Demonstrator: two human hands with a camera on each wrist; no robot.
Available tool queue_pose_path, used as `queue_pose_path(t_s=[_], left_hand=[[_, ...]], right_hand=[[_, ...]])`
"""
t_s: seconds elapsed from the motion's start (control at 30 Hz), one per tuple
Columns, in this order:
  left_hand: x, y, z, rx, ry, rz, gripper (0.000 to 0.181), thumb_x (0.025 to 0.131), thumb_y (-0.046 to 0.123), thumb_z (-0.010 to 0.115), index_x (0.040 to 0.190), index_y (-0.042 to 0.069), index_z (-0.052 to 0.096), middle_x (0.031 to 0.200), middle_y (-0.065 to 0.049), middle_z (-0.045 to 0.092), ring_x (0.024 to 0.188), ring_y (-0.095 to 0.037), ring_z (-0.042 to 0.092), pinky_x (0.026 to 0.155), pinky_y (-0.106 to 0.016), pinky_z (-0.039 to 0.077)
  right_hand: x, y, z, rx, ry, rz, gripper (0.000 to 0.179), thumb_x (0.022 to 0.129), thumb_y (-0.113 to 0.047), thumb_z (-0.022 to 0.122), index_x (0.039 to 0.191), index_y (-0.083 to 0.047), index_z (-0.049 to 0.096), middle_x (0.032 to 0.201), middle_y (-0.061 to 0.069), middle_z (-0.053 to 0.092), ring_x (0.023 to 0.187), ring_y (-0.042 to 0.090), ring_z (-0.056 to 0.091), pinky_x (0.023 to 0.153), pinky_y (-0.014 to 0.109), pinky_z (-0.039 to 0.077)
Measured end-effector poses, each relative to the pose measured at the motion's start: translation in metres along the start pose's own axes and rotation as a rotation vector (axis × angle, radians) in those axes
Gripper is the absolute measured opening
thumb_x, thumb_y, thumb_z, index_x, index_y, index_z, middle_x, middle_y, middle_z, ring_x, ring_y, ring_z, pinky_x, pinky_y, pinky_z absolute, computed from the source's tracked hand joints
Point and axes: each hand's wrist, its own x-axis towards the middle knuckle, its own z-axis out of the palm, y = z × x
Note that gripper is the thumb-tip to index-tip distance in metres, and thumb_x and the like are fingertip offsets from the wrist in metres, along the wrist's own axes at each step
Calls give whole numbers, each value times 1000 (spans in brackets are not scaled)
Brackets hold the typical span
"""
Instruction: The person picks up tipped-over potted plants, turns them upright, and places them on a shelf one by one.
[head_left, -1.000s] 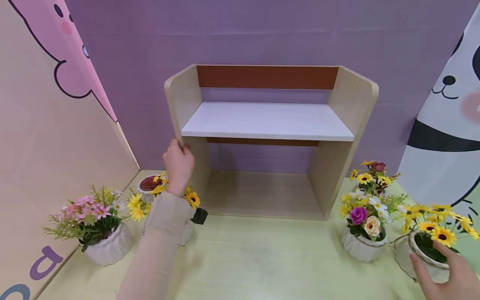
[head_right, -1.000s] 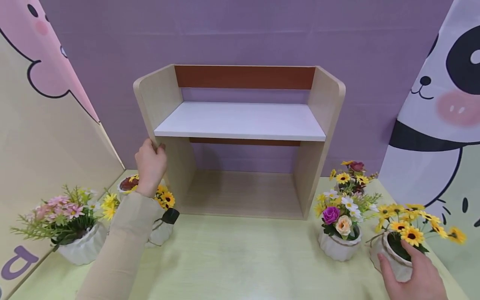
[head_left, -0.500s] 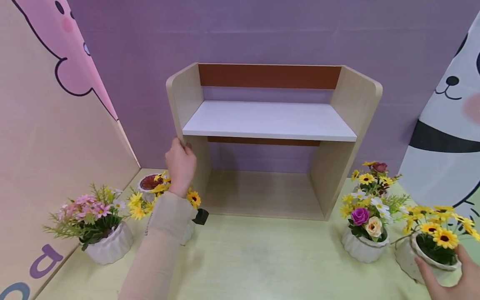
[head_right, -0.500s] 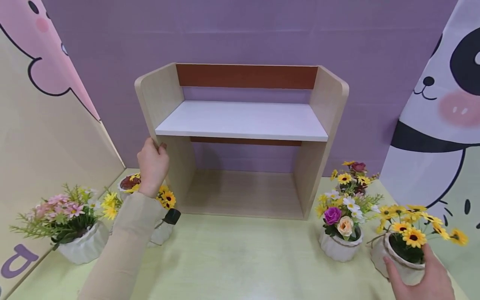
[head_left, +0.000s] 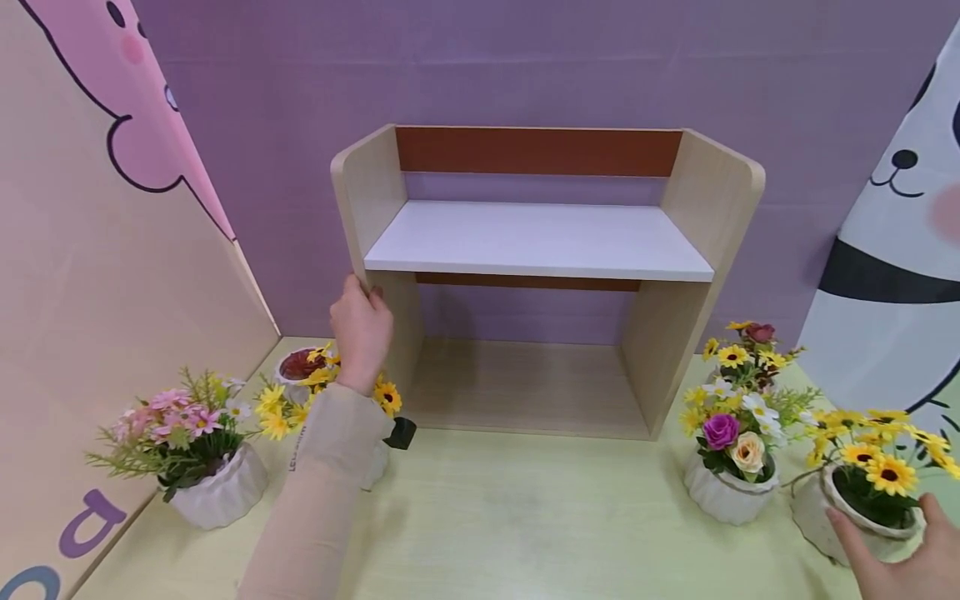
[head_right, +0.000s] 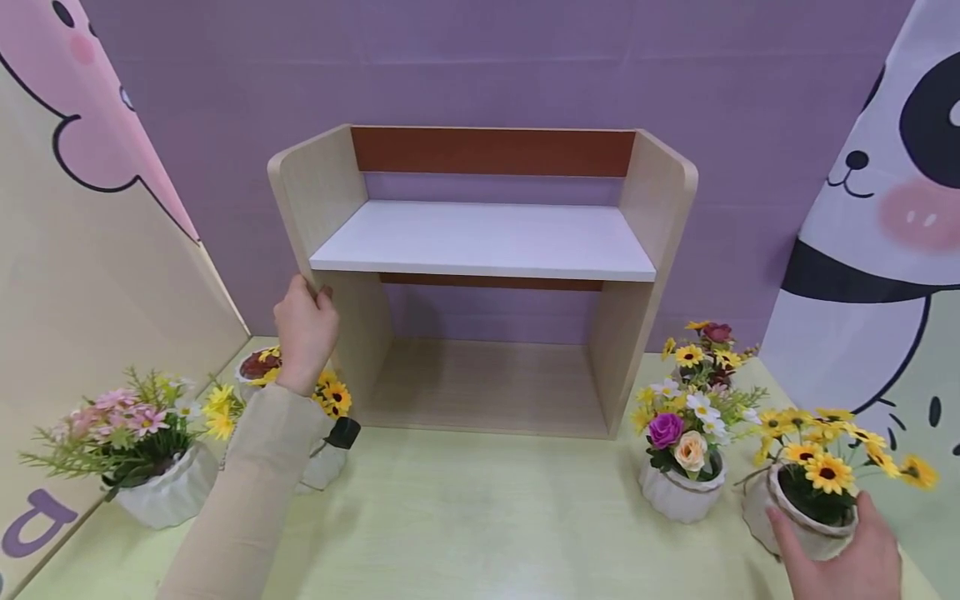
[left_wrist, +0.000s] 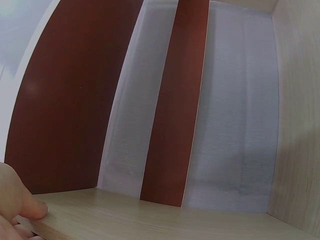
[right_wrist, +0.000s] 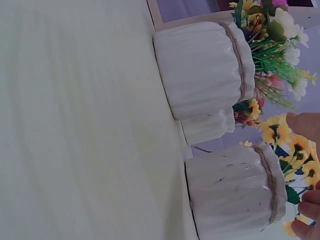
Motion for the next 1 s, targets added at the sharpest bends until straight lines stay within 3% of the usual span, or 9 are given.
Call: queue_pose_path(t_s=[0.17,0.3,0.53,0.77,1.0], left_hand=[[0,-1,0,3,10,3,25,95,15,43,109,-6,47,101,-27,60,91,-39,61,73,-48,52],[0,-2,1,-5,9,-2,25,95,15,44,111,-5,46,104,-26,59,96,-39,60,77,-49,51],[0,0,0,4,2,-15,27,95,16,44,114,-4,46,110,-26,58,101,-39,59,82,-50,50],[0,1,-1,-1,2,-11,28,95,15,44,115,-4,45,113,-26,58,103,-39,58,83,-50,49],[0,0,-1,-3,-4,-17,26,95,16,45,113,-4,46,110,-25,59,101,-38,59,82,-49,50]], right_hand=[[52,51,40,-60,-29,20,112,74,-71,49,144,-6,-9,150,21,-7,135,43,-3,105,62,6],[53,50,42,-35,-49,48,112,74,-72,47,144,-8,-13,149,21,-13,134,44,-7,103,65,4],[53,47,44,85,42,38,103,78,-69,39,144,-10,-13,150,21,-8,137,41,-6,107,61,2],[56,40,41,103,-3,51,104,79,-65,45,143,0,-5,146,31,3,134,46,6,105,60,14],[63,39,42,95,-53,92,117,72,-69,52,142,4,-6,148,29,-1,135,44,5,107,58,14]])
